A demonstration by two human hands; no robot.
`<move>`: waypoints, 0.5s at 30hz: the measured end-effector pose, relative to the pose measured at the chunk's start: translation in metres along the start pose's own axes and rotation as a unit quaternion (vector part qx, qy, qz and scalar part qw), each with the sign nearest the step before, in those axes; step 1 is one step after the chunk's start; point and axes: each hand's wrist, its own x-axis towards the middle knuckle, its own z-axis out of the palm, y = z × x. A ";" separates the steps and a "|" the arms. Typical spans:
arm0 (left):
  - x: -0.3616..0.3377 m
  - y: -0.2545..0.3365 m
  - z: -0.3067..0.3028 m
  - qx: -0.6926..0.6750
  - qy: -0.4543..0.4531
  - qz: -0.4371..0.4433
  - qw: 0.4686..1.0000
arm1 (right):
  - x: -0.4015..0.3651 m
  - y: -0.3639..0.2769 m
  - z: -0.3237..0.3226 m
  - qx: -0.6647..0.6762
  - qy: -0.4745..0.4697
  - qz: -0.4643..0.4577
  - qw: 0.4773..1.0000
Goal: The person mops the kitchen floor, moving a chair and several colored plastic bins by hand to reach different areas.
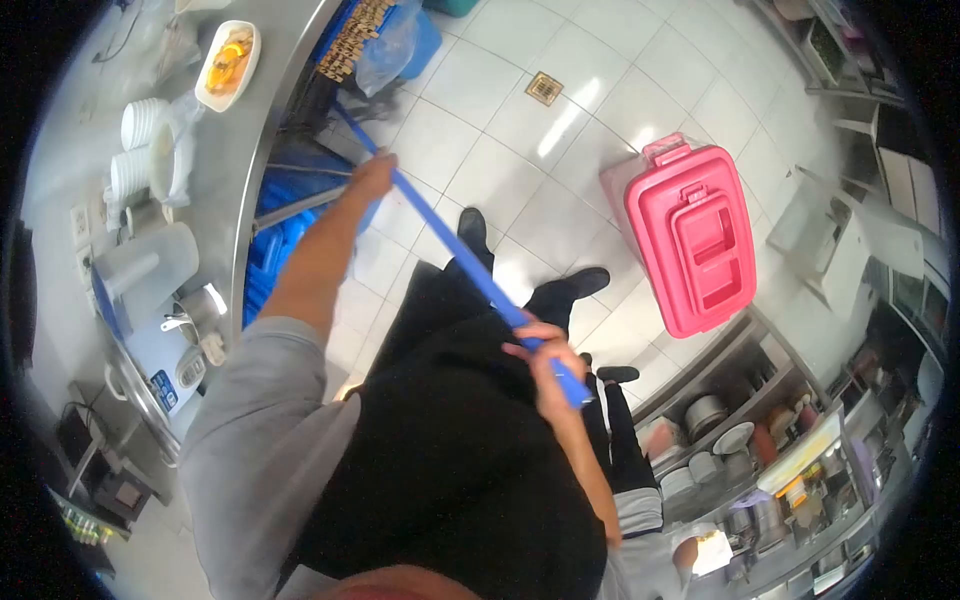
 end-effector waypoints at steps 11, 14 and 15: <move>-0.082 0.255 -0.011 -0.052 0.004 0.006 0.999 | -0.047 -0.200 -0.141 -0.152 0.022 -0.105 0.982; -0.103 0.348 -0.005 -0.043 -0.001 0.132 0.990 | -0.097 -0.264 -0.186 -0.124 0.086 -0.139 0.979; -0.115 0.382 -0.001 -0.044 0.005 0.167 0.985 | -0.117 -0.291 -0.199 -0.132 0.089 -0.155 0.975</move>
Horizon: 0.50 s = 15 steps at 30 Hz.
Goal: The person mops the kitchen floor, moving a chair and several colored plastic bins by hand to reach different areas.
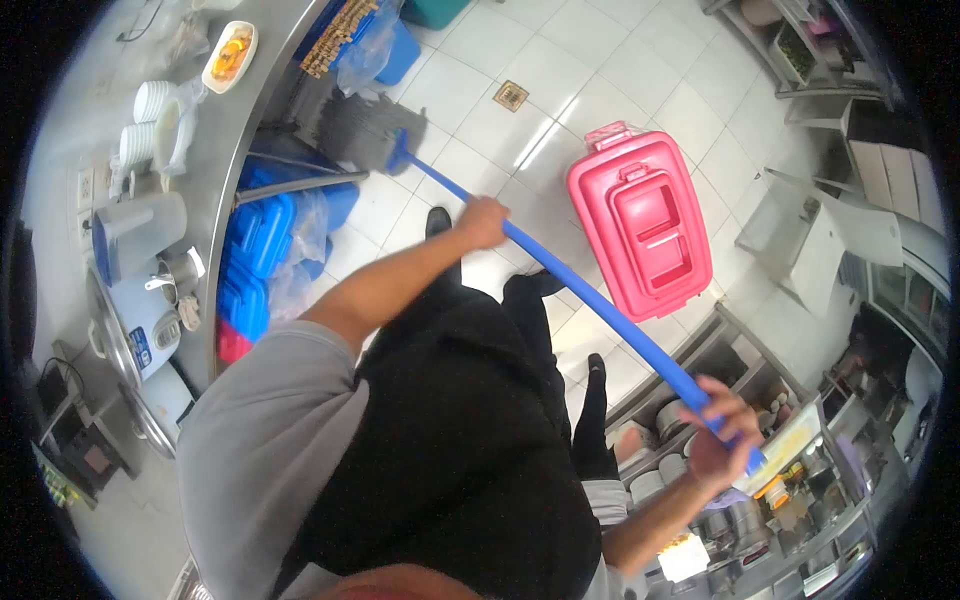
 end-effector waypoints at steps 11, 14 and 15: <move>-0.038 0.238 0.043 -0.169 -0.216 0.359 0.892 | -0.155 -0.171 -0.120 0.084 0.039 -0.075 0.993; -0.048 0.201 0.046 -0.141 -0.238 0.367 0.888 | -0.214 -0.124 -0.128 0.052 0.267 -0.125 0.954; -0.048 0.175 0.045 -0.135 -0.237 0.353 0.895 | -0.215 -0.105 -0.108 0.073 0.262 -0.110 0.956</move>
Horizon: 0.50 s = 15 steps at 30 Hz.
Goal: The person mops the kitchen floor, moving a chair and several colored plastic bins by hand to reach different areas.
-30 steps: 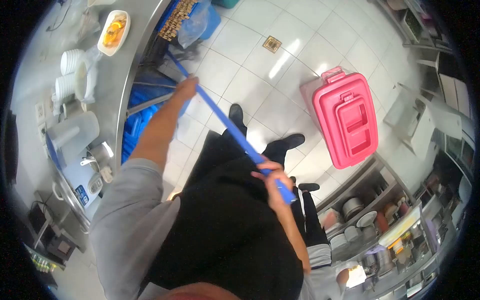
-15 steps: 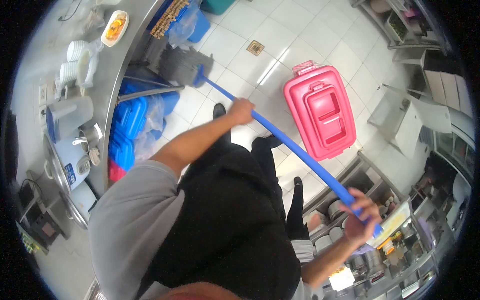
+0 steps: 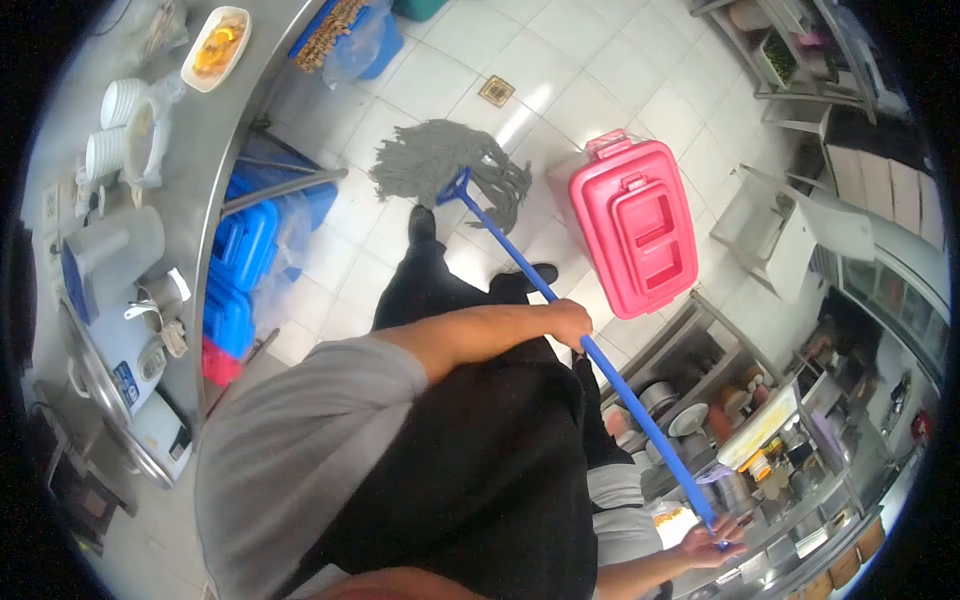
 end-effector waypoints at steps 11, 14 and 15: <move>-0.281 -0.329 -0.102 0.201 0.234 -0.266 0.913 | -0.045 0.339 0.283 0.133 0.015 0.184 0.974; -0.381 -0.409 -0.092 0.194 0.309 -0.407 0.838 | -0.069 0.409 0.365 0.094 -0.016 0.269 0.958; -0.412 -0.371 -0.125 0.116 0.244 -0.444 0.854 | -0.076 0.422 0.388 0.125 -0.073 0.274 0.951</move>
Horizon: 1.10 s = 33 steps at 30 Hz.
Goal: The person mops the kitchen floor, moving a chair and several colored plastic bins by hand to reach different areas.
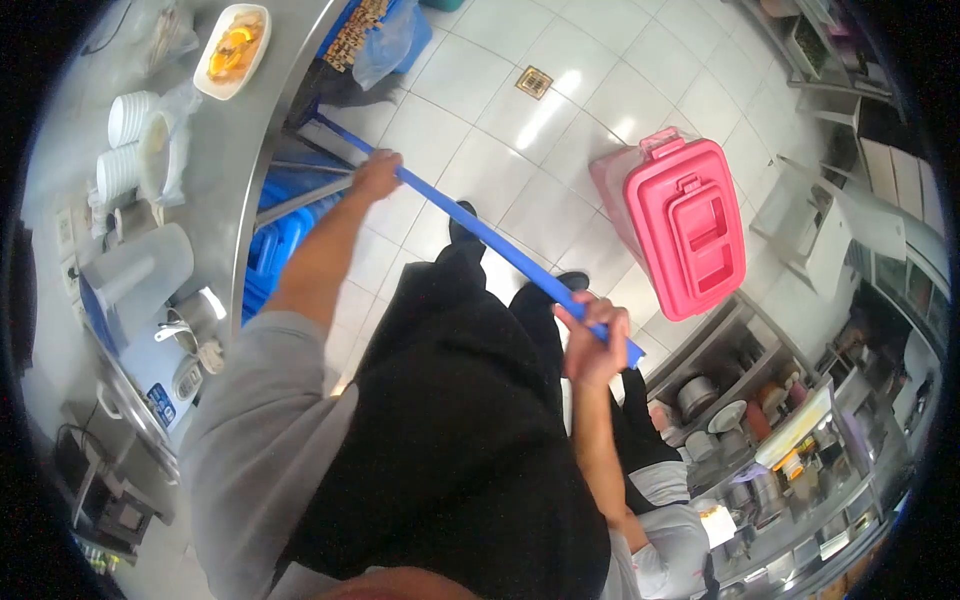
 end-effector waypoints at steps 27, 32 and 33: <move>-0.210 0.637 0.081 -0.180 -0.223 0.471 0.834 | -0.299 -0.501 -0.161 -0.316 0.114 -0.488 0.806; -0.222 0.617 0.087 -0.188 -0.189 0.506 0.820 | -0.327 -0.481 -0.193 -0.242 0.181 -0.539 0.786; -0.219 0.602 0.083 -0.177 -0.181 0.494 0.832 | -0.326 -0.472 -0.203 -0.241 0.117 -0.492 0.828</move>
